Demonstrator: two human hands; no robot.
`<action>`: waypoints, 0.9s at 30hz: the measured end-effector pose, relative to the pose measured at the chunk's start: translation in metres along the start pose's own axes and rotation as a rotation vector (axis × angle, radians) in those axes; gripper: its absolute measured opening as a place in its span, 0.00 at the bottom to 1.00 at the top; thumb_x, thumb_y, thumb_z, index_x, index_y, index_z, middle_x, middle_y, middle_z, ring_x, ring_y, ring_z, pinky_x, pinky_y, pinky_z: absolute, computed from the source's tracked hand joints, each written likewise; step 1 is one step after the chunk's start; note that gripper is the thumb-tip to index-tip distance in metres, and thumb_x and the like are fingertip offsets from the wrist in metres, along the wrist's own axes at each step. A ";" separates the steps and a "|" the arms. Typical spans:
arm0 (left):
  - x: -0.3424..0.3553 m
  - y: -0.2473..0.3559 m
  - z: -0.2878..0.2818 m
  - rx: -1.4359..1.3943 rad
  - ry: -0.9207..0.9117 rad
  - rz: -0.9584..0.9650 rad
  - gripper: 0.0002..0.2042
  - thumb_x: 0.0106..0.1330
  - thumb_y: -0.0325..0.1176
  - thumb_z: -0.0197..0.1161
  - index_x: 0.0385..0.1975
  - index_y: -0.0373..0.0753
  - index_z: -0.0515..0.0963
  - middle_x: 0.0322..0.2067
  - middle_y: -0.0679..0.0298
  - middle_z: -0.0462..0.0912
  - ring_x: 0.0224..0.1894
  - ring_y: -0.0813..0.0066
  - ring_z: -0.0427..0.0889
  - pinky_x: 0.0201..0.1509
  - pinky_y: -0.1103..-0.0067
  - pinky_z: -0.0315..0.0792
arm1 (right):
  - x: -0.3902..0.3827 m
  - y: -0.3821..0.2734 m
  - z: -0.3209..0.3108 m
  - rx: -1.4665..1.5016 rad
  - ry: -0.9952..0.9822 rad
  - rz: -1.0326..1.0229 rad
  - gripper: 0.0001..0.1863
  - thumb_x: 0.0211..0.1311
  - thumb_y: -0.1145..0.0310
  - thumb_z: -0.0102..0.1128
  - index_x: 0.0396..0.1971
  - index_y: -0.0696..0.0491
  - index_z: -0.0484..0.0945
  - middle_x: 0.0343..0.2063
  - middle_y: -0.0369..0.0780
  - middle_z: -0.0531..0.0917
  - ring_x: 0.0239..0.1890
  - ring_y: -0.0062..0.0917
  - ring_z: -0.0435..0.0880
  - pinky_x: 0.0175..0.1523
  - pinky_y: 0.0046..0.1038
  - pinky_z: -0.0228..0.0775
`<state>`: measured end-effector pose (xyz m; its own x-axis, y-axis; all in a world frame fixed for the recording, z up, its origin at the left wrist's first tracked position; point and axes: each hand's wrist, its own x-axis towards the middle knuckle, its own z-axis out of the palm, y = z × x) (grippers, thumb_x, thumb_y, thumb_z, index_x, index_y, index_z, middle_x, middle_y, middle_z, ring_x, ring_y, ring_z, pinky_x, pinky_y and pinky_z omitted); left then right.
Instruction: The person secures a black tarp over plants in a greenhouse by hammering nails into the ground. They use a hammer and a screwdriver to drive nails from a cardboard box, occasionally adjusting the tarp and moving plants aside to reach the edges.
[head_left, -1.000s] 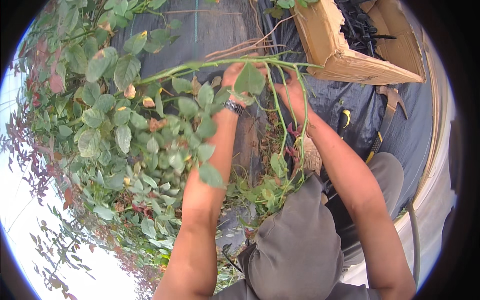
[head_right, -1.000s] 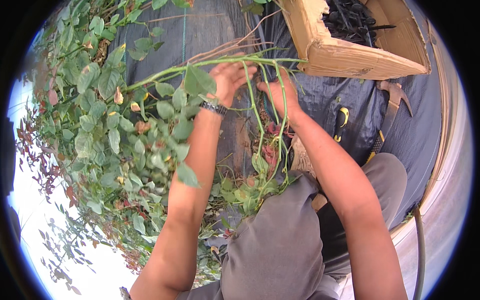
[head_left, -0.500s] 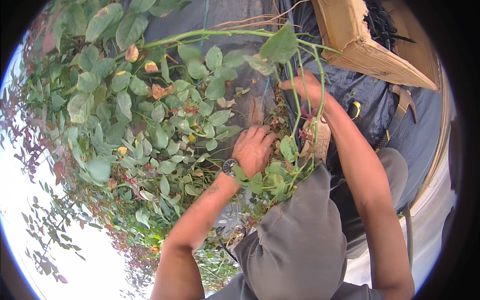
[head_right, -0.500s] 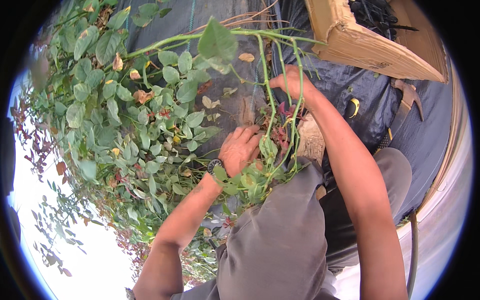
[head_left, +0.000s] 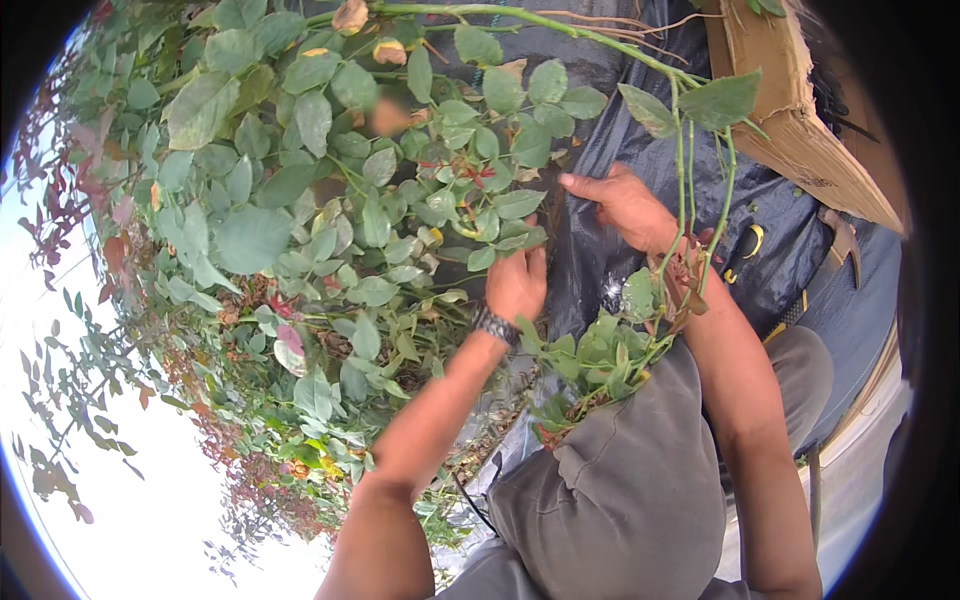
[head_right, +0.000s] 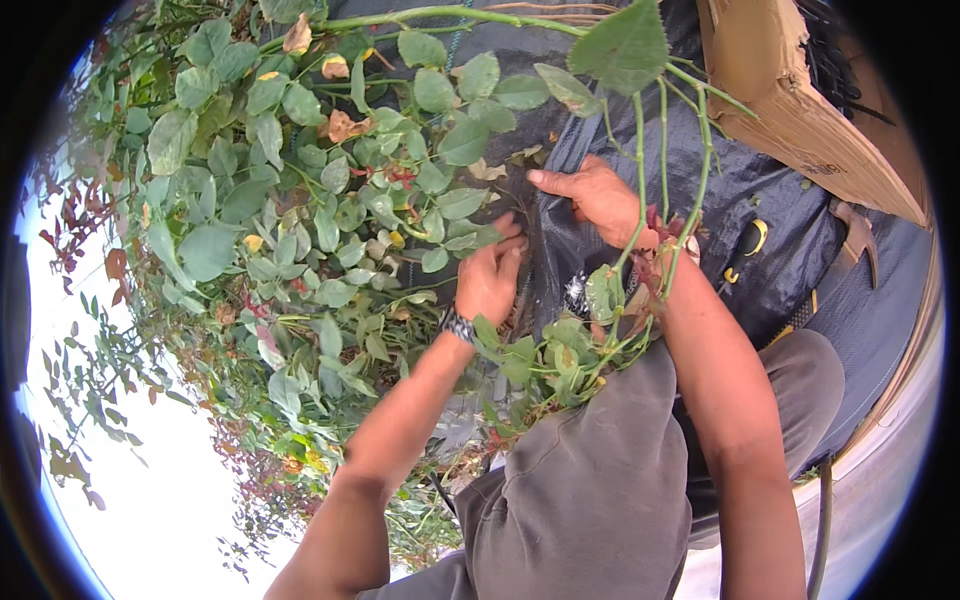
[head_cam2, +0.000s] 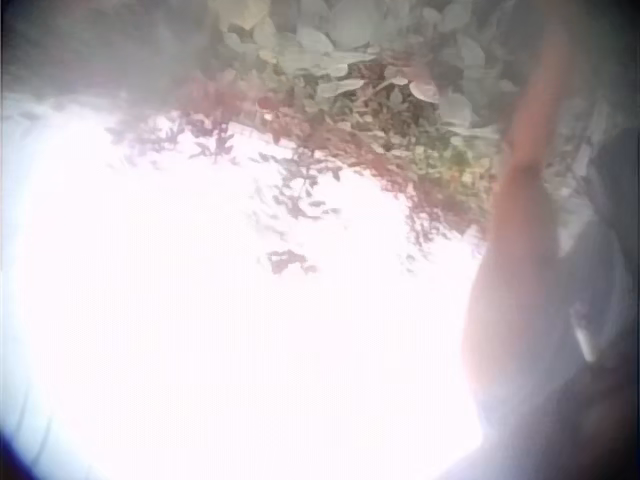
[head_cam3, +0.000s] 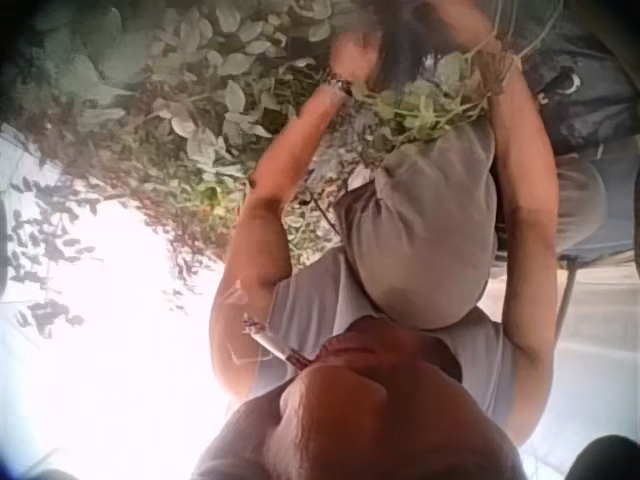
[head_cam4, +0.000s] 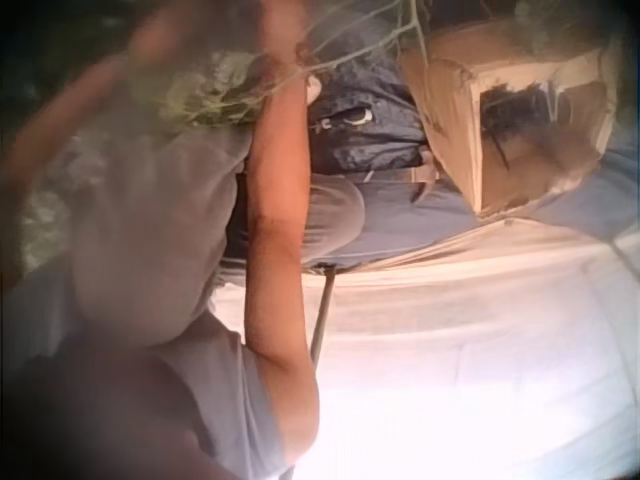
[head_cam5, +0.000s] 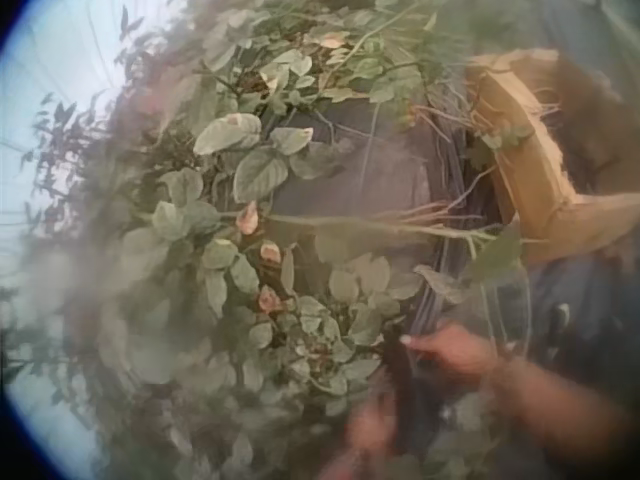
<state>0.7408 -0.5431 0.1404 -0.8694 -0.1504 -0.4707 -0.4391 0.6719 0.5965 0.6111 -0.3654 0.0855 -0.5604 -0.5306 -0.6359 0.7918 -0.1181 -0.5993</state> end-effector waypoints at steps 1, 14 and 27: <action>0.009 -0.019 0.006 -0.216 0.047 -0.014 0.18 0.75 0.28 0.57 0.63 0.34 0.75 0.58 0.54 0.81 0.55 0.63 0.83 0.56 0.69 0.78 | -0.005 -0.012 0.005 -0.054 -0.054 -0.007 0.28 0.55 0.51 0.81 0.43 0.58 0.81 0.29 0.31 0.81 0.24 0.13 0.74 0.26 0.20 0.62; 0.109 -0.007 0.092 -1.342 -0.363 -0.296 0.17 0.77 0.39 0.59 0.54 0.31 0.81 0.41 0.62 0.87 0.43 0.77 0.84 0.47 0.80 0.78 | -0.022 -0.040 -0.013 -0.052 -0.295 0.052 0.26 0.61 0.61 0.77 0.54 0.57 0.79 0.39 0.37 0.88 0.36 0.20 0.88 0.34 0.24 0.82; -0.065 -0.003 -0.050 0.974 0.098 0.263 0.16 0.66 0.32 0.58 0.53 0.38 0.79 0.46 0.50 0.84 0.51 0.44 0.83 0.58 0.54 0.73 | 0.001 -0.012 0.025 0.029 -0.055 0.099 0.40 0.56 0.55 0.81 0.52 0.70 0.67 0.52 0.55 0.81 0.46 0.39 0.87 0.43 0.39 0.86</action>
<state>0.7873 -0.5714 0.2016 -0.9458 0.0578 -0.3196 0.1065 0.9848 -0.1371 0.6068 -0.3854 0.1044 -0.4655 -0.5863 -0.6630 0.8497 -0.0863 -0.5202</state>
